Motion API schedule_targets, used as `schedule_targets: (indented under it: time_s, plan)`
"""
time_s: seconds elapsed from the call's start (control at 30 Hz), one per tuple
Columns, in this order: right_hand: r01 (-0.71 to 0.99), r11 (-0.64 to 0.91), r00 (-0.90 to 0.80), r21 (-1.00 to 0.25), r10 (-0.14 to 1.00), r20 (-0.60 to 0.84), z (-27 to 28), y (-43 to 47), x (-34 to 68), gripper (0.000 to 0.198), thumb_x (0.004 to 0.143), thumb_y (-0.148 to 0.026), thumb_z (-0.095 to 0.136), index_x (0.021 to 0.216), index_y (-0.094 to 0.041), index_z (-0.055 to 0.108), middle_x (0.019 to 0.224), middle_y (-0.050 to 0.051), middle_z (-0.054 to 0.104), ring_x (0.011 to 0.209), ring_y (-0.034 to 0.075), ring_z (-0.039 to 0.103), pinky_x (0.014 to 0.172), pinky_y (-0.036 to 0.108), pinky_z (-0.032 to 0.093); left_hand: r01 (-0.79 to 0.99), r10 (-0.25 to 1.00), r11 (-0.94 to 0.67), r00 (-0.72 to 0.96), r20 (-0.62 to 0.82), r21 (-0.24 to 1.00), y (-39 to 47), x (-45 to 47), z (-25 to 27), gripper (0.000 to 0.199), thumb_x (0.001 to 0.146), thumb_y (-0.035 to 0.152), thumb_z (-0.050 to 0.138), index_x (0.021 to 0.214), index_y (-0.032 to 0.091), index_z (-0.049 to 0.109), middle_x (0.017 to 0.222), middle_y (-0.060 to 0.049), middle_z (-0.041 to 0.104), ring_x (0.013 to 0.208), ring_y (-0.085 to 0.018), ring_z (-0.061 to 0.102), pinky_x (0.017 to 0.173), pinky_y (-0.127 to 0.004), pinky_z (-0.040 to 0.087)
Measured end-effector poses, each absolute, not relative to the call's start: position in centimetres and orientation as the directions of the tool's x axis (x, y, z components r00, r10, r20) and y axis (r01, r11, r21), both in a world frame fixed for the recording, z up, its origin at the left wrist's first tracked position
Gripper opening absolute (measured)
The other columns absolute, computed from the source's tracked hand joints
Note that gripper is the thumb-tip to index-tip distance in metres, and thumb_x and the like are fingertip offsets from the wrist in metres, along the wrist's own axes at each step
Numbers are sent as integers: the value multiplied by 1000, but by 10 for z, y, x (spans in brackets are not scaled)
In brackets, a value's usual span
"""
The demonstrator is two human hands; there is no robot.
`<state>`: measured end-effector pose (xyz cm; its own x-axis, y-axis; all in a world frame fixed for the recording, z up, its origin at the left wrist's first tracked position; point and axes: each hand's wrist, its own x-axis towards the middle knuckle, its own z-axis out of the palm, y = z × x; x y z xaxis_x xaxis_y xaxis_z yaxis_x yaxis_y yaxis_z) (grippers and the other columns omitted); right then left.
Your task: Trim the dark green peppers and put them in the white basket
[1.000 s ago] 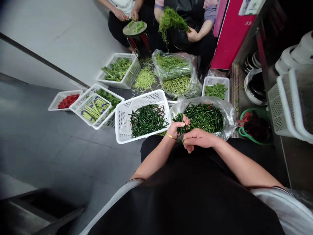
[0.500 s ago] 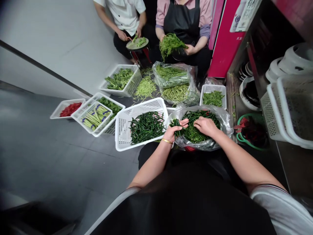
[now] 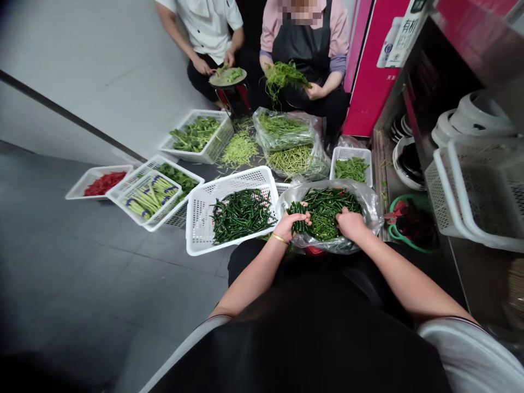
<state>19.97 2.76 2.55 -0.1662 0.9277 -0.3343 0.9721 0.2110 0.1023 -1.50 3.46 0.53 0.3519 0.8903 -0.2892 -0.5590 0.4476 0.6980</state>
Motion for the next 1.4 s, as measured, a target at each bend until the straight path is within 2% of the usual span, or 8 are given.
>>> schedule_targets:
  time_s: [0.13, 0.37, 0.5, 0.63, 0.83, 1.1, 1.27, 1.4]
  plan:
    - [975, 210, -179, 71, 935, -307, 21, 26, 210, 31, 95, -30, 42, 100, -17, 70, 105, 13, 63, 83, 22, 66, 61, 29, 41, -536, 860, 503, 390, -330, 678, 33, -14, 1, 48, 52, 13, 75, 99, 8, 63, 63, 2, 61, 55, -11, 56, 64, -31, 49]
    - [914, 315, -355, -255, 925, -131, 22, 14, 194, 28, 95, -34, 45, 99, -20, 70, 101, 7, 68, 86, 19, 63, 74, 27, 42, -505, 826, 563, 363, -431, 653, 29, 3, -14, 38, 53, 13, 73, 90, 9, 64, 86, -9, 72, 59, -12, 60, 65, -30, 48]
    - [910, 201, -272, -362, 949, -158, 7, 18, 181, 27, 94, -28, 43, 86, -18, 66, 87, 7, 68, 79, 18, 61, 73, 26, 40, -391, 933, 348, 230, -276, 852, 26, 9, -13, 35, 55, 13, 73, 89, 14, 65, 94, -5, 72, 67, -12, 60, 71, -28, 48]
    - [941, 62, -141, -333, 965, -220, 8, 34, 179, 28, 90, -24, 43, 68, -20, 59, 74, 6, 66, 74, 18, 59, 67, 26, 37, -156, 981, 84, 184, -54, 984, 24, 11, -9, 32, 55, 9, 71, 86, 19, 68, 93, -2, 72, 86, -15, 61, 86, -28, 45]
    - [748, 176, -407, -640, 884, -232, 29, 35, 191, 33, 90, -39, 42, 62, -22, 47, 54, -2, 51, 55, 14, 50, 59, 26, 34, -381, 933, 353, 203, -295, 854, 34, 4, -7, 27, 54, 13, 70, 81, 15, 65, 85, -3, 72, 63, -12, 57, 66, -27, 46]
    - [582, 356, -561, -731, 826, -44, 43, 20, 179, 39, 92, -47, 40, 64, -21, 48, 62, 0, 53, 61, 14, 49, 64, 27, 37, -460, 886, 457, 314, -342, 761, 31, 4, -5, 31, 50, 14, 74, 80, 13, 66, 77, -3, 71, 58, -12, 59, 64, -28, 47]
    - [327, 61, -727, -943, 654, -209, 66, 13, 181, 46, 91, -57, 46, 65, -19, 51, 56, -2, 56, 54, 12, 52, 61, 25, 43, -415, 784, 569, 534, -316, 710, 35, -5, -3, 30, 50, 16, 76, 79, 10, 67, 78, -6, 71, 63, -16, 64, 70, -33, 51]
    - [298, -142, -641, -944, 703, -309, 59, 25, 199, 49, 83, -65, 53, 66, -20, 50, 52, -3, 53, 47, 11, 51, 53, 26, 43, -437, 788, 574, 524, -323, 692, 35, -11, 2, 33, 51, 16, 79, 81, 9, 67, 76, -7, 71, 66, -18, 66, 75, -38, 53]
